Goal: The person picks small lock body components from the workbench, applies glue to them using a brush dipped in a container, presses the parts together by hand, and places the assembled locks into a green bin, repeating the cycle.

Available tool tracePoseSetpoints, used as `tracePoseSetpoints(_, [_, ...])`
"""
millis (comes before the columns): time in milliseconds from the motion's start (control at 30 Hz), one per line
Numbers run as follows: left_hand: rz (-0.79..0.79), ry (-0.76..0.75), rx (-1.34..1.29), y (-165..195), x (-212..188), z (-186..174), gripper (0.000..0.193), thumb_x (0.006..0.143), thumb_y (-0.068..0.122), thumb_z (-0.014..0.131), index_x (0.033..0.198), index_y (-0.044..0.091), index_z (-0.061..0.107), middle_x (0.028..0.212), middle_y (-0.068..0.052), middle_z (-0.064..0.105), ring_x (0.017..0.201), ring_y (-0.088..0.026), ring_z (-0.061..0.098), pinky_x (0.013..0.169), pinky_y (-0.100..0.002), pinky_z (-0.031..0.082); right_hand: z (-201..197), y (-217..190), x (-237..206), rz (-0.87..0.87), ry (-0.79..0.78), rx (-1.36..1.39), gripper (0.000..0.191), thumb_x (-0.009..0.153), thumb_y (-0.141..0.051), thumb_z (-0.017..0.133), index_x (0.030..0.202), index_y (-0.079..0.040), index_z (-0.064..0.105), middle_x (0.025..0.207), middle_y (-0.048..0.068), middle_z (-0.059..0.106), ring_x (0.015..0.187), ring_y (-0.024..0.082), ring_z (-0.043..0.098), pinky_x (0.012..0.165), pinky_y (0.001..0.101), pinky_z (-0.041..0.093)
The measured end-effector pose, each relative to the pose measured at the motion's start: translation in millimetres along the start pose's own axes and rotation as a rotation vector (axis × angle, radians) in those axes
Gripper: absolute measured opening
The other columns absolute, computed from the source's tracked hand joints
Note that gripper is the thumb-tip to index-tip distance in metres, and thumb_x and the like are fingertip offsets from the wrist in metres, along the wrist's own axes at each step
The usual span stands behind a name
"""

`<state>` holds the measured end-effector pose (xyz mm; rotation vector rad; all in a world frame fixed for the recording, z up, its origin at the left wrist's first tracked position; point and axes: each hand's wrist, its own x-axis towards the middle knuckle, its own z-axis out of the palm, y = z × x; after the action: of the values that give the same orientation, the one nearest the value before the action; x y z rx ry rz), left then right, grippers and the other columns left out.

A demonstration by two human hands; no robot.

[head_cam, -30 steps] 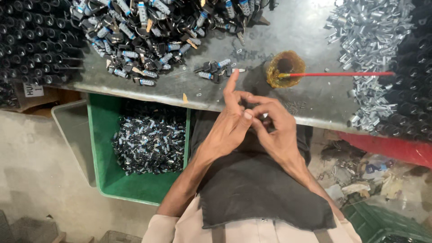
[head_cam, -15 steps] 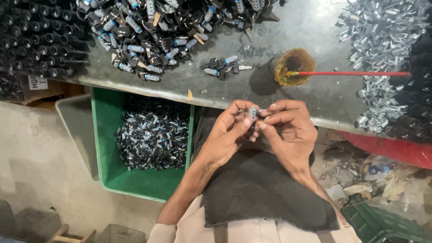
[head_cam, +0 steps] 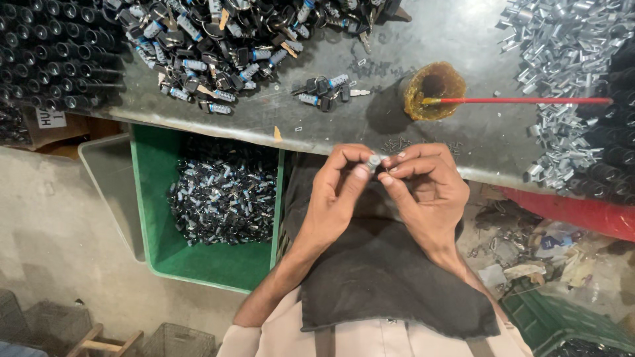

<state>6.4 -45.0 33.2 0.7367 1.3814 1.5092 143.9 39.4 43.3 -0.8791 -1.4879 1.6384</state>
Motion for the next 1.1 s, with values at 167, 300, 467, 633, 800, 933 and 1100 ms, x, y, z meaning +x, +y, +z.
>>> tracePoseSetpoints(167, [-0.255, 0.030, -0.682, -5.5, 0.1, 8.9, 0.020, 0.115, 0.019, 0.049, 0.123, 0.003, 0.056, 0.109, -0.005, 0.062, 0.093, -0.010, 0.057, 0.086, -0.028, 0.051, 1.7, -2.5, 1.6, 0.086, -0.015, 0.098, 0.015, 0.094, 0.016, 0.068, 0.102, 0.006, 0.062, 0.123, 0.011, 0.051, 0.101, 0.018, 0.068, 0.087, 0.0316, 0.065])
tracePoseSetpoints(300, [-0.262, 0.040, -0.710, -10.7, -1.6, 12.1, 0.020, 0.115, 0.021, 0.050, 0.120, 0.003, 0.055, 0.107, -0.005, 0.061, 0.091, -0.010, 0.056, 0.083, -0.030, 0.051, 1.3, -3.2, 2.5, 0.082, -0.015, 0.094, 0.015, 0.094, 0.017, 0.068, 0.103, 0.007, 0.061, 0.123, 0.012, 0.051, 0.099, 0.019, 0.068, 0.084, 0.0310, 0.064])
tracePoseSetpoints(467, [-0.253, 0.031, -0.709, -13.4, -1.5, 10.1, 0.022, 0.115, 0.023, 0.049, 0.120, 0.003, 0.055, 0.105, -0.005, 0.061, 0.088, -0.011, 0.056, 0.084, -0.031, 0.052, 1.2, -5.1, 2.6, 0.111, -0.024, 0.066, 0.015, 0.093, 0.017, 0.069, 0.102, 0.008, 0.062, 0.123, 0.012, 0.051, 0.098, 0.018, 0.068, 0.082, 0.0301, 0.063])
tracePoseSetpoints(633, [-0.242, 0.021, -0.669, -14.3, -1.5, 9.0, 0.023, 0.115, 0.024, 0.050, 0.120, 0.002, 0.056, 0.104, -0.006, 0.061, 0.088, -0.012, 0.056, 0.084, -0.031, 0.052, 0.7, -8.3, 3.1, 0.132, -0.034, 0.079, 0.014, 0.093, 0.017, 0.069, 0.102, 0.008, 0.063, 0.122, 0.013, 0.052, 0.096, 0.019, 0.069, 0.080, 0.0297, 0.064])
tracePoseSetpoints(800, [-0.266, 0.002, -0.694, -14.1, -0.1, 8.6, 0.024, 0.114, 0.026, 0.050, 0.120, 0.003, 0.056, 0.104, -0.006, 0.061, 0.086, -0.012, 0.056, 0.081, -0.034, 0.056, -1.7, -9.6, 3.5, 0.166, -0.042, 0.098, 0.013, 0.093, 0.016, 0.069, 0.101, 0.008, 0.063, 0.121, 0.013, 0.054, 0.094, 0.019, 0.070, 0.076, 0.0291, 0.064])
tracePoseSetpoints(933, [-0.248, 0.007, -0.656, -12.0, 1.2, 8.9, 0.025, 0.115, 0.026, 0.050, 0.120, 0.003, 0.057, 0.104, -0.006, 0.061, 0.086, -0.011, 0.057, 0.081, -0.033, 0.057, -2.7, -8.9, 2.4, 0.149, -0.037, 0.064, 0.013, 0.093, 0.015, 0.070, 0.102, 0.008, 0.063, 0.121, 0.013, 0.054, 0.097, 0.019, 0.070, 0.079, 0.0299, 0.064])
tracePoseSetpoints(1100, [-0.182, 0.011, -0.386, -10.7, -1.3, 9.4, 0.026, 0.114, 0.028, 0.050, 0.118, 0.003, 0.059, 0.103, -0.004, 0.062, 0.084, -0.009, 0.057, 0.078, -0.031, 0.058, -8.0, -5.7, 0.3, 0.134, -0.024, 0.029, 0.014, 0.093, 0.014, 0.071, 0.102, 0.007, 0.063, 0.123, 0.012, 0.054, 0.101, 0.018, 0.068, 0.085, 0.0313, 0.064])
